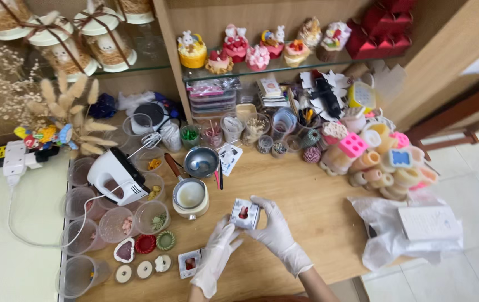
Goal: The person organizes various handmade soaps and craft items on shelves and a desk, placing boxed items and decorative soaps onto glass display shelves and tidying small tools and papers on the workspace.
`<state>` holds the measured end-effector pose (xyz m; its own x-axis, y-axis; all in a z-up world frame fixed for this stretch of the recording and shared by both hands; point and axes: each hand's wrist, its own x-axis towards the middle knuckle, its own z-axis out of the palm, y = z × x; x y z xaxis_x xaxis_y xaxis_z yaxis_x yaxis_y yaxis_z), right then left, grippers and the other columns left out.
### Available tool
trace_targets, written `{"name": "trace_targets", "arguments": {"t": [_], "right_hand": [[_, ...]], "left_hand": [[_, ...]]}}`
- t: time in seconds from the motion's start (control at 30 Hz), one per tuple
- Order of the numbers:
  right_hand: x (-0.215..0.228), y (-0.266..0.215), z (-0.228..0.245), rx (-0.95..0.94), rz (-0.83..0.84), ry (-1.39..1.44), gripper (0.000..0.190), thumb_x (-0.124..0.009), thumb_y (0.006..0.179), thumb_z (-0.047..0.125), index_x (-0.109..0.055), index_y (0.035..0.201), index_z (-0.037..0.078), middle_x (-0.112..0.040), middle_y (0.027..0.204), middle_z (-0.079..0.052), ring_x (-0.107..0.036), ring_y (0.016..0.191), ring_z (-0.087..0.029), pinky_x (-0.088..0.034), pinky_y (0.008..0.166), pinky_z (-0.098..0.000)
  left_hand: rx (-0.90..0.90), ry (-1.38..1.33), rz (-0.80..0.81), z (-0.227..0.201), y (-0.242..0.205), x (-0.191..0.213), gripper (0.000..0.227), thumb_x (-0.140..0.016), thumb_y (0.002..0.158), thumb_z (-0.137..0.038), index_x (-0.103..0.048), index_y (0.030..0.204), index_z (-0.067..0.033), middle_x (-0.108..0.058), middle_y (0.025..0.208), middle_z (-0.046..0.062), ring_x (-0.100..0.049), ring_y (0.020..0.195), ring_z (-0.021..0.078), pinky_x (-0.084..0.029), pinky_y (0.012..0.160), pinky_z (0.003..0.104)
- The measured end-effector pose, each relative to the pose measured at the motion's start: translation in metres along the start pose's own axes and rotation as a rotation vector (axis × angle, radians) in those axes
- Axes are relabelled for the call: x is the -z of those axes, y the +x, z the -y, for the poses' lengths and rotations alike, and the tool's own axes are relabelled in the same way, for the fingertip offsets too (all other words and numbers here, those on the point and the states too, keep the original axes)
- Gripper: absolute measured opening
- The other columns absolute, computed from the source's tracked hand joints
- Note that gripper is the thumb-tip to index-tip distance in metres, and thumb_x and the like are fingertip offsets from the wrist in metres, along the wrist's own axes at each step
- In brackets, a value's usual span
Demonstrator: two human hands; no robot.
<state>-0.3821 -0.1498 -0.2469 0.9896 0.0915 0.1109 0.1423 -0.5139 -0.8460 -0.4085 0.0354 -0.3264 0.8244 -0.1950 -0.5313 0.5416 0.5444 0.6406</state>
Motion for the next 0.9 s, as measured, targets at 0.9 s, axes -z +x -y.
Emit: {"name": "trace_targets", "arguments": {"t": [0.9], "right_hand": [[0.038, -0.014, 0.107, -0.104, -0.096, 0.112, 0.103, -0.092, 0.061, 0.005, -0.043, 0.152, 0.013, -0.055, 0.146, -0.006, -0.061, 0.127, -0.021, -0.041, 0.112, -0.0391]], "left_hand": [[-0.206, -0.388, 0.332, -0.101, 0.004, -0.044, 0.055, -0.058, 0.092, 0.009, -0.049, 0.143, -0.0086, -0.061, 0.133, 0.006, -0.058, 0.126, 0.0172, -0.043, 0.115, 0.036]]}}
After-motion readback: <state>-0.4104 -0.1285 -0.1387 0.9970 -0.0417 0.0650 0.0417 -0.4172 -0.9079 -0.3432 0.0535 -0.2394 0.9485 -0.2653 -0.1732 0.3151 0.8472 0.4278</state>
